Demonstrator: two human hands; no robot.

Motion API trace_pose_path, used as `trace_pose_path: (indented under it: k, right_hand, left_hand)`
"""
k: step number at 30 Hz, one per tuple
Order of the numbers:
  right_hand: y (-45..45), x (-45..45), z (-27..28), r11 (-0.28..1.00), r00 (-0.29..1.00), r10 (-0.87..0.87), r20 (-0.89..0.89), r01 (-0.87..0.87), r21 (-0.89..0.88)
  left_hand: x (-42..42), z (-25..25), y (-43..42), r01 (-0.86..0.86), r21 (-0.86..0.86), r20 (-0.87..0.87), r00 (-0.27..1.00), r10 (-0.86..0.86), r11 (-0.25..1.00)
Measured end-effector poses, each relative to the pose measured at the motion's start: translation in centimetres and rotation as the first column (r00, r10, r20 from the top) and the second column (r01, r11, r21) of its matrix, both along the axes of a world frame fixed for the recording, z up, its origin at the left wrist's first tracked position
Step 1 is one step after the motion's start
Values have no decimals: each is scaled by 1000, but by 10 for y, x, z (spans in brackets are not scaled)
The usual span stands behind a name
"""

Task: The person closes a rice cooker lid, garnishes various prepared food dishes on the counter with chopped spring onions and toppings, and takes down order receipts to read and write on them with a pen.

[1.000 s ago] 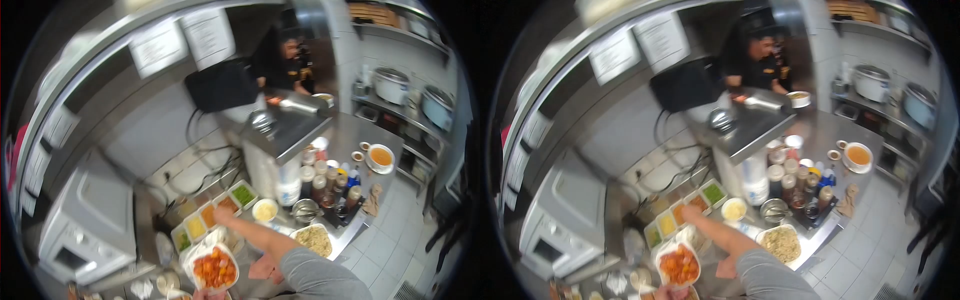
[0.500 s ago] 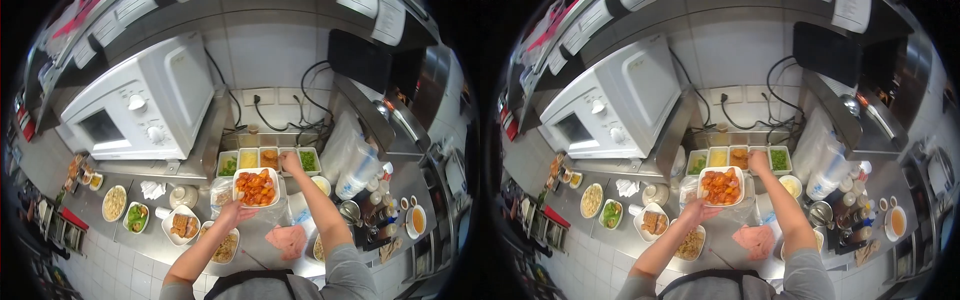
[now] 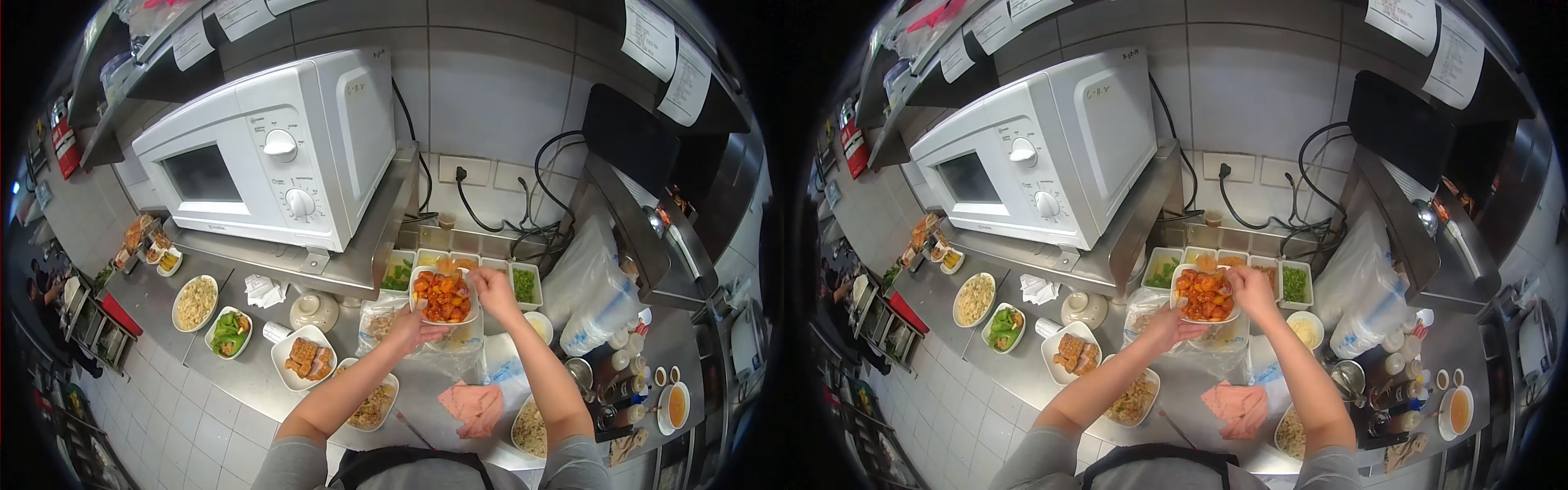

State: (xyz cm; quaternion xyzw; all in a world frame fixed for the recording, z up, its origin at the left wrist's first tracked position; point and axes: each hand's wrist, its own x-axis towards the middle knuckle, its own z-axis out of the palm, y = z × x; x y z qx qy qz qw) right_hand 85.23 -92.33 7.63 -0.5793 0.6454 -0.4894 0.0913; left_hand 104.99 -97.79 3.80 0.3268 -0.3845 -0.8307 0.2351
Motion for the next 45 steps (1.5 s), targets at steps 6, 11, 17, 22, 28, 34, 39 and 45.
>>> trace_pose_path:
  k: [6,11,17,22,28,34,39,45]
  right_hand:
    - [13,14,19,997,999,-25,25,24,69]
    - [19,18,16,999,992,8,-128,-2,49]
    - [11,14,6,999,990,10,-139,-15,-32]
    - [0,12,1,997,985,-9,-173,-3,-73]
    - [-27,-27,-29,965,944,-235,-230,254,59]
    - [-39,-35,-78,974,895,-71,-441,157,160]
    - [-36,-44,-89,999,950,-20,-312,34,42]
    - [43,29,-20,822,560,238,793,-551,142]
  left_hand:
    - [0,-1,0,-36,-4,-3,999,36,999]
    - [3,2,0,-77,28,8,997,77,997]
    - [8,-4,-4,-99,29,-52,994,100,995]
    - [14,4,0,-107,37,-40,993,109,994]
    - [25,8,7,-79,15,-36,996,79,997]
    - [54,-16,23,-16,-8,-165,986,14,1000]
    - [113,43,79,-31,-32,-72,997,29,999]
    - [177,51,133,25,-5,-134,991,-26,1000]
